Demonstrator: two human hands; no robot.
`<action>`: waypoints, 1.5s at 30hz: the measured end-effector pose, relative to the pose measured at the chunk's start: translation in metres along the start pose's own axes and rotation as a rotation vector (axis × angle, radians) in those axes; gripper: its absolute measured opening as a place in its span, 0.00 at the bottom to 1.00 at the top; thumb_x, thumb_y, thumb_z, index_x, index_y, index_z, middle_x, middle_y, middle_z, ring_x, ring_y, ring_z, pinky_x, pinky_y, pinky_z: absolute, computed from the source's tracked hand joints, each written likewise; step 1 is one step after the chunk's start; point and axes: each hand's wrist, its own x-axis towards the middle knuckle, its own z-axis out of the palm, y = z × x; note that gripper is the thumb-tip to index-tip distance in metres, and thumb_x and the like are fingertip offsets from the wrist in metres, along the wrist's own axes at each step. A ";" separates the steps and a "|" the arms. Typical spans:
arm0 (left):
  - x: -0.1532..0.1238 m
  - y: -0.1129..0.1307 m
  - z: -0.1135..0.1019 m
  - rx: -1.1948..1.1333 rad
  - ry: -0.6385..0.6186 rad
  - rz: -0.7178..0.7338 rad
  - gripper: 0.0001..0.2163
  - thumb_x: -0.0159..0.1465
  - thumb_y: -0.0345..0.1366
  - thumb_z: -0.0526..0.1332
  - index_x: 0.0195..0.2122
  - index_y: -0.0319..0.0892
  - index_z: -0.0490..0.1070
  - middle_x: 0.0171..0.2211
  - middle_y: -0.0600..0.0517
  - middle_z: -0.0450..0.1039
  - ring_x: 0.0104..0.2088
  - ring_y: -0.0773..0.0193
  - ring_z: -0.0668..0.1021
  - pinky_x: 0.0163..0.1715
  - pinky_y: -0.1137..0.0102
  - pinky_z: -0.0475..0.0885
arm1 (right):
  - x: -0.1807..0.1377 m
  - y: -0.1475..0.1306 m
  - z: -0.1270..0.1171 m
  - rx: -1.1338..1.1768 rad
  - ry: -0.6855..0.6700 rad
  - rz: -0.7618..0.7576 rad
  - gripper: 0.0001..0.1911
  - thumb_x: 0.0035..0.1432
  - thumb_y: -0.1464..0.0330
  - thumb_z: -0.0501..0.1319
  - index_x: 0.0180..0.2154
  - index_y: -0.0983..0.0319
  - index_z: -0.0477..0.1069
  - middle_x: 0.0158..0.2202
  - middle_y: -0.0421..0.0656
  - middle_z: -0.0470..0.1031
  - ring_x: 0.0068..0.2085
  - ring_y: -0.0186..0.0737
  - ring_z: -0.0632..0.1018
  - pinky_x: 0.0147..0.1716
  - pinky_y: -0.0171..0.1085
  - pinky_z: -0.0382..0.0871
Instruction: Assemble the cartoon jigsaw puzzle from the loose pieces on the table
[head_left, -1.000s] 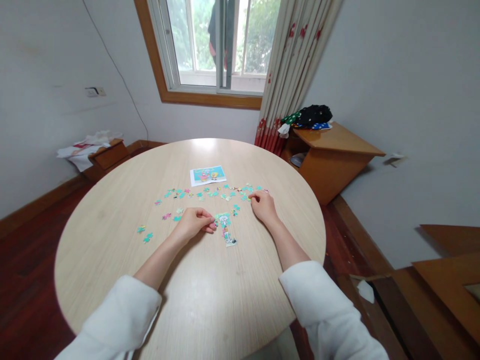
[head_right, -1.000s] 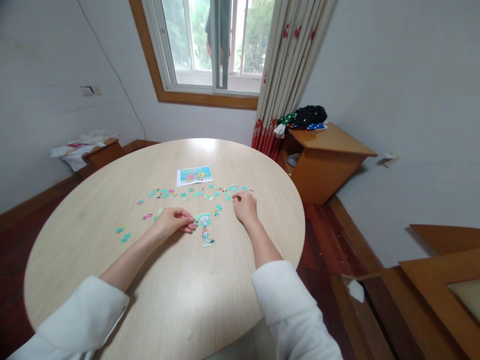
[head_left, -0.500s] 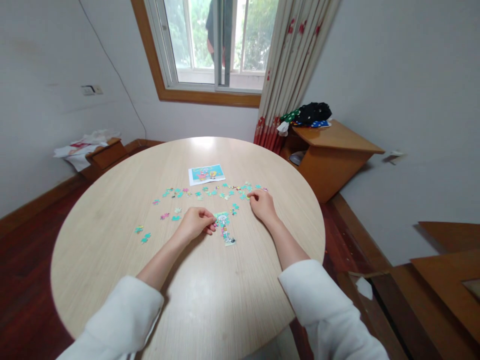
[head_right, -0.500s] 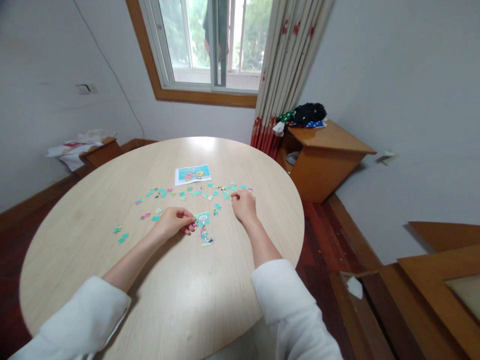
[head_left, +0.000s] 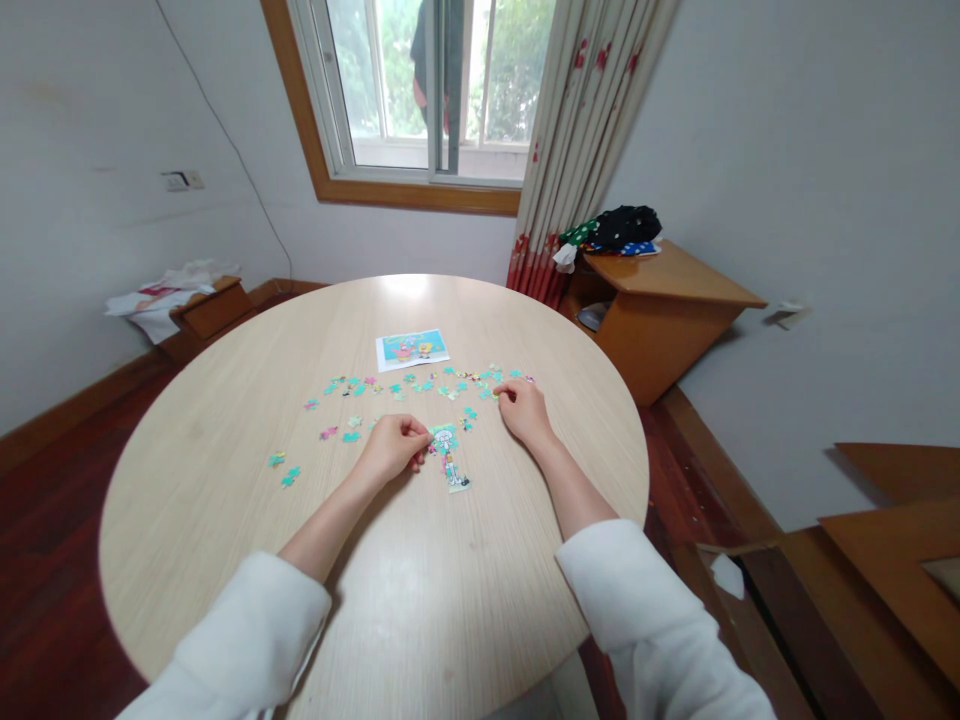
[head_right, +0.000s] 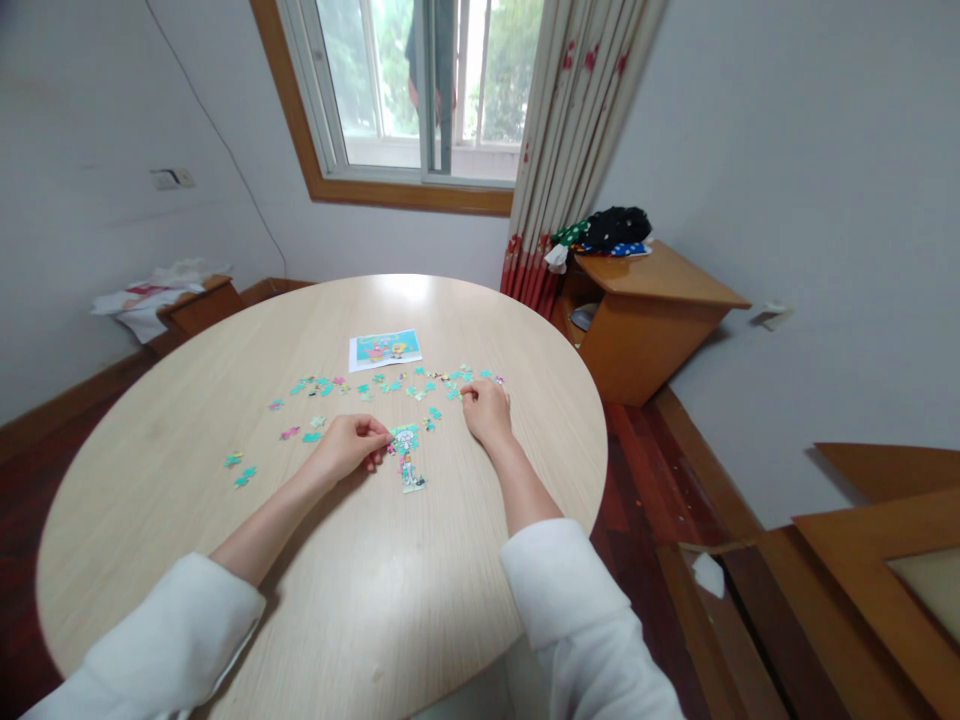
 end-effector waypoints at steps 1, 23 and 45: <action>0.000 0.000 0.000 0.006 0.002 0.005 0.09 0.56 0.23 0.60 0.20 0.38 0.65 0.10 0.58 0.64 0.11 0.72 0.67 0.12 0.77 0.62 | 0.000 0.000 0.000 0.000 0.003 -0.001 0.12 0.52 0.75 0.54 0.29 0.60 0.76 0.35 0.44 0.78 0.40 0.40 0.75 0.45 0.41 0.65; 0.008 -0.010 0.001 0.193 -0.010 0.096 0.06 0.53 0.26 0.59 0.21 0.40 0.65 0.14 0.57 0.66 0.12 0.70 0.68 0.13 0.76 0.60 | 0.000 0.001 0.000 0.001 0.014 -0.006 0.12 0.52 0.75 0.54 0.28 0.60 0.77 0.35 0.44 0.78 0.40 0.41 0.75 0.46 0.42 0.65; -0.001 -0.008 0.001 0.250 0.068 0.240 0.03 0.54 0.29 0.57 0.25 0.41 0.68 0.17 0.58 0.67 0.16 0.69 0.68 0.18 0.75 0.59 | 0.000 0.003 0.001 -0.002 0.015 -0.005 0.12 0.52 0.75 0.54 0.29 0.60 0.76 0.35 0.43 0.78 0.40 0.40 0.75 0.46 0.42 0.65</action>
